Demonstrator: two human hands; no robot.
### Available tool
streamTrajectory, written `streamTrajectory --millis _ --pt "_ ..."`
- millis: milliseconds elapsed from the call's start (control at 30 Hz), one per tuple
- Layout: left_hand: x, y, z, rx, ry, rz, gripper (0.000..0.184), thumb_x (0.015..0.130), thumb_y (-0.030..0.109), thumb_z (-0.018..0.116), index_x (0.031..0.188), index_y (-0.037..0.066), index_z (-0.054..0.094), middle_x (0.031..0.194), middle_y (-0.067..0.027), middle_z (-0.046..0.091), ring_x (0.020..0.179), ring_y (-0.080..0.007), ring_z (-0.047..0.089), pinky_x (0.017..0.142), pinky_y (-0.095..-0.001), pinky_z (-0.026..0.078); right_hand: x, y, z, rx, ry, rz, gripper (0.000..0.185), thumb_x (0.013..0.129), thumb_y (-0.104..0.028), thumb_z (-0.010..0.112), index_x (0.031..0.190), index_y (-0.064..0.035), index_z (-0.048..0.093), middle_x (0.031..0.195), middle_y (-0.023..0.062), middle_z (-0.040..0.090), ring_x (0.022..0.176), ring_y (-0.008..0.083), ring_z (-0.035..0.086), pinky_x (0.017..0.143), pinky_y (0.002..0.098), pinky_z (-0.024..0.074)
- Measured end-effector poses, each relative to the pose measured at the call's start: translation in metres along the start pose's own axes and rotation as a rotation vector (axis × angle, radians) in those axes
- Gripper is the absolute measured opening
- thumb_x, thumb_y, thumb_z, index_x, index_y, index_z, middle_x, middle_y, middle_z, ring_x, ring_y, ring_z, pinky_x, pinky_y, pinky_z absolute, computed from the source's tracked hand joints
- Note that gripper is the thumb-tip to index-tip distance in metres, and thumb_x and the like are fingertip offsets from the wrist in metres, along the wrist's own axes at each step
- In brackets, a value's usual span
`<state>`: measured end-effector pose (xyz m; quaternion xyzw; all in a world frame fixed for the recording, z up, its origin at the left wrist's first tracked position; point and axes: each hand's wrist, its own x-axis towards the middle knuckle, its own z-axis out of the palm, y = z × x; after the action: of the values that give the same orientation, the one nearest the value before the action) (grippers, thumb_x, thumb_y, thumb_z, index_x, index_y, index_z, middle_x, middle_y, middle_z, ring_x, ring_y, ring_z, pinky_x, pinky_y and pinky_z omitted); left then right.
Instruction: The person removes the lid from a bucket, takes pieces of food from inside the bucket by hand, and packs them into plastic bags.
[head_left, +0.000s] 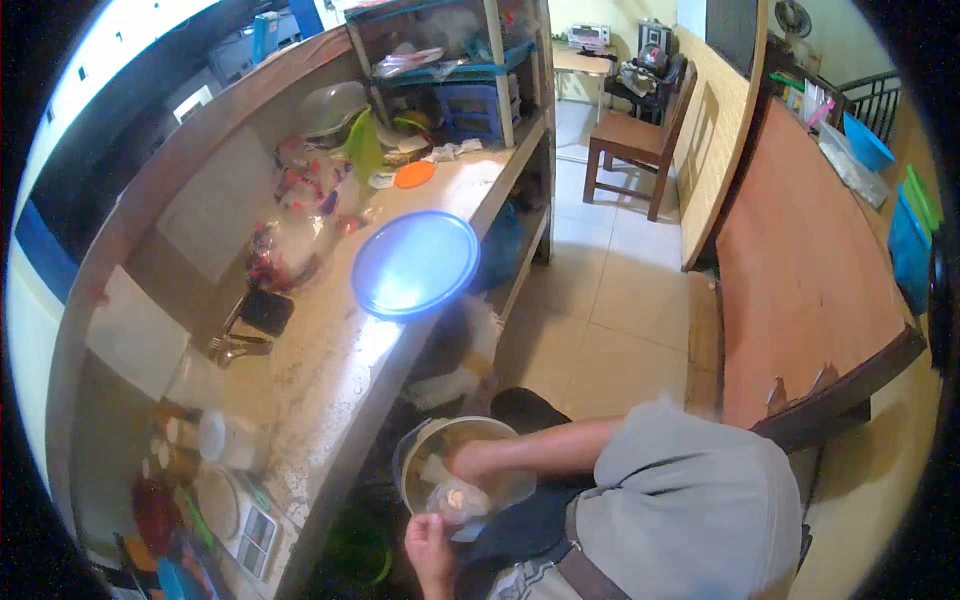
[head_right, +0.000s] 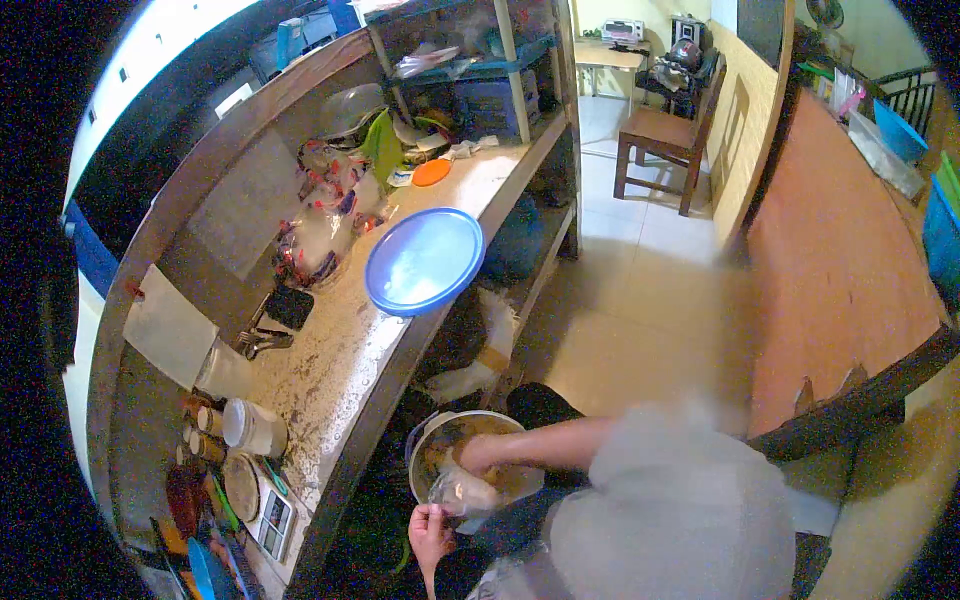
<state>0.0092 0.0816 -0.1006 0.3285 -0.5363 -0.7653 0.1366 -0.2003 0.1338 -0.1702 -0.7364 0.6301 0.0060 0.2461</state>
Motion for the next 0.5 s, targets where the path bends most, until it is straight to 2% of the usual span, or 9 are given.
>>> streamTrajectory --millis 67,100,167,200,267,300,400,467,500 --pt "0.0 -0.003 0.0 -0.009 -0.006 0.031 0.01 0.09 0.011 0.057 0.088 0.002 0.051 0.08 -0.0095 0.062 0.072 -0.0189 0.062 0.07 -0.0331 0.053 -0.036 -0.023 -0.046 0.304 0.118 0.42 0.024 0.073 -0.019 0.065 0.088 0.0007 0.064 0.086 0.0164 0.066 0.077 0.033 0.064 0.068 0.0437 0.0511" --pt "0.001 -0.004 0.0 -0.013 -0.015 0.064 0.01 0.09 0.011 0.057 0.088 0.002 0.051 0.08 -0.0093 0.062 0.072 -0.0192 0.062 0.07 -0.0333 0.053 -0.043 -0.021 -0.048 0.303 0.113 0.423 0.024 0.073 -0.019 0.065 0.088 0.0007 0.064 0.086 0.0164 0.066 0.077 0.033 0.064 0.068 0.0437 0.0511" --pt "0.005 -0.011 -0.001 -0.02 -0.013 0.055 0.009 0.09 0.011 0.057 0.089 0.004 0.051 0.08 -0.0089 0.062 0.069 -0.0176 0.061 0.066 -0.0323 0.053 -0.056 -0.016 -0.05 0.308 0.471 0.337 0.017 0.075 -0.018 0.061 0.079 -0.0014 0.065 0.078 0.0183 0.065 0.076 0.0367 0.063 0.069 0.0462 0.05" --pt "0.008 -0.015 -0.001 -0.02 -0.01 0.048 0.009 0.09 0.012 0.058 0.089 0.005 0.052 0.081 -0.0086 0.063 0.067 -0.0159 0.06 0.062 -0.0314 0.053 -0.066 -0.021 -0.062 0.306 0.466 0.342 0.017 0.075 -0.018 0.061 0.079 -0.0014 0.065 0.078 0.0183 0.065 0.076 0.0367 0.063 0.069 0.0462 0.05" --pt "0.011 -0.019 0.001 -0.044 -0.012 0.033 0.008 0.09 0.01 0.058 0.089 0.005 0.052 0.081 -0.0086 0.063 0.067 -0.0169 0.06 0.064 -0.0319 0.053 -0.087 -0.039 -0.09 0.481 0.669 0.115 0.02 0.077 -0.021 0.062 0.078 -0.0009 0.06 0.078 0.0179 0.062 0.078 0.036 0.062 0.068 0.0456 0.0498" --pt "0.013 -0.021 0.002 -0.06 -0.01 0.023 0.008 0.089 0.009 0.058 0.089 0.005 0.052 0.081 -0.0087 0.063 0.068 -0.0178 0.061 0.067 -0.0325 0.054 -0.084 -0.042 -0.095 0.412 0.668 0.022 0.025 0.078 -0.026 0.063 0.081 -0.0014 0.057 0.08 0.0183 0.06 0.081 0.036 0.061 0.069 0.0455 0.0495" --pt "0.019 -0.025 0.005 -0.084 -0.075 0.035 0.006 0.088 0.006 0.058 0.09 0.005 0.052 0.082 -0.0077 0.062 0.068 -0.0172 0.06 0.065 -0.0321 0.053 -0.085 -0.072 -0.1 0.364 0.635 0.013 0.026 0.082 -0.029 0.058 0.084 -0.0032 0.058 0.082 0.0162 0.06 0.082 0.035 0.06 0.07 0.0462 0.0485" --pt "0.019 -0.027 0.007 -0.087 -0.095 0.081 0.006 0.088 0.005 0.058 0.09 0.003 0.052 0.084 -0.0084 0.063 0.072 -0.0172 0.062 0.068 -0.0315 0.053 -0.08 -0.078 -0.094 0.294 0.645 0.036 0.024 0.08 -0.027 0.06 0.082 -0.0032 0.06 0.081 0.0166 0.062 0.081 0.0352 0.062 0.068 0.0464 0.0502" --pt "0.02 -0.029 0.007 -0.089 -0.114 0.124 0.006 0.088 0.004 0.057 0.091 0.002 0.052 0.086 -0.0092 0.064 0.075 -0.0172 0.063 0.07 -0.0309 0.053 -0.082 -0.083 -0.097 0.25 0.509 0.092 0.024 0.078 -0.026 0.061 0.082 -0.0028 0.061 0.081 0.0173 0.062 0.079 0.0355 0.063 0.066 0.0461 0.0511"
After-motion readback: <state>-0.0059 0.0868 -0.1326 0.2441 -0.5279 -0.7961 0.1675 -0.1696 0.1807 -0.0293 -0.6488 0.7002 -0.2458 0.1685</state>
